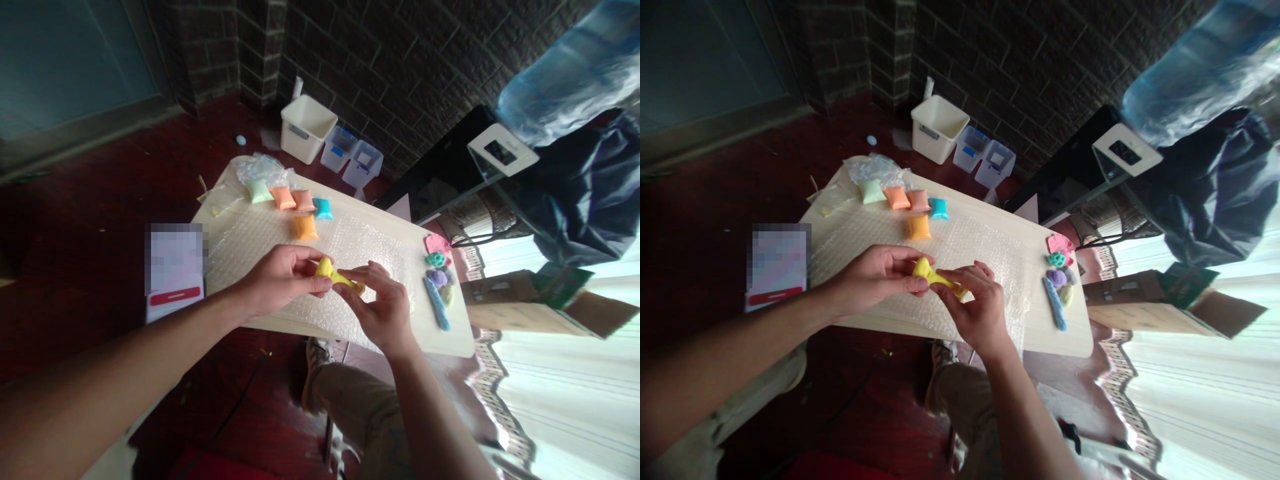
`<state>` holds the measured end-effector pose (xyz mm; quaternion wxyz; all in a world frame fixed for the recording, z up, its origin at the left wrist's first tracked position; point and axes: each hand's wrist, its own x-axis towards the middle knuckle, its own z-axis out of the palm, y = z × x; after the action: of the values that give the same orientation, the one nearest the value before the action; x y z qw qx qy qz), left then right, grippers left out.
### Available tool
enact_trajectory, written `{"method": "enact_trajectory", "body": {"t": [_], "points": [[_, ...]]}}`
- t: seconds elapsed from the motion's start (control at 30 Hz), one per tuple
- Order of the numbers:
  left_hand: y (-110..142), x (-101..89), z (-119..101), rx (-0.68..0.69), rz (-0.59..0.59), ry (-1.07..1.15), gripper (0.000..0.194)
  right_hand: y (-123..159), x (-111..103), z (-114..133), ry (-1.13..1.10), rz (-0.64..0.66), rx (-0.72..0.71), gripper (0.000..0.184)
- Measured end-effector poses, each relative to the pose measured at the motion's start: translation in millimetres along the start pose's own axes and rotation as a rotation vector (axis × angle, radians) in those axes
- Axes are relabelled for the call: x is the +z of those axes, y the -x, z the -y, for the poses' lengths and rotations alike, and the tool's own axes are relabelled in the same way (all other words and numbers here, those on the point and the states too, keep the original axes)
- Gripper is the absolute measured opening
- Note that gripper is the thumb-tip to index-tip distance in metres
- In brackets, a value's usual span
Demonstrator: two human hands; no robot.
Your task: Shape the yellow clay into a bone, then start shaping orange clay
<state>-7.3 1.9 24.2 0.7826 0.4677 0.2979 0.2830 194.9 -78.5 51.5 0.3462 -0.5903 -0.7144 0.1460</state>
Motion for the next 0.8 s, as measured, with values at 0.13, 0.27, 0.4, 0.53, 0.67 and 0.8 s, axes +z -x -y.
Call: {"method": "enact_trajectory", "body": {"t": [0.13, 0.27, 0.4, 0.53, 0.67, 0.8], "points": [[1, 0.2, -2, 0.037, 0.039, 0.034, 0.043, 1, -2, 2, -0.006, -0.024, 0.014, 0.012], [0, -0.2, -3, 0.064, 0.067, 0.004, 0.030, 0, -3, 6, -0.042, 0.023, 0.060, 0.018], [-1, -1.1, -2, 0.079, 0.091, -0.066, 0.027, -2, -1, 9, -0.060, 0.071, 0.113, 0.017], [1, -0.6, -2, 0.090, 0.098, -0.114, 0.021, -3, 1, 10, -0.063, 0.071, 0.134, 0.016], [0, -1.9, -1, 0.100, 0.135, -0.173, 0.017, -4, 2, 11, -0.068, 0.065, 0.144, 0.017], [-2, -4.1, 6, 0.129, 0.151, -0.244, 0.019, -2, 5, 8, -0.071, 0.049, 0.148, 0.015]]}}
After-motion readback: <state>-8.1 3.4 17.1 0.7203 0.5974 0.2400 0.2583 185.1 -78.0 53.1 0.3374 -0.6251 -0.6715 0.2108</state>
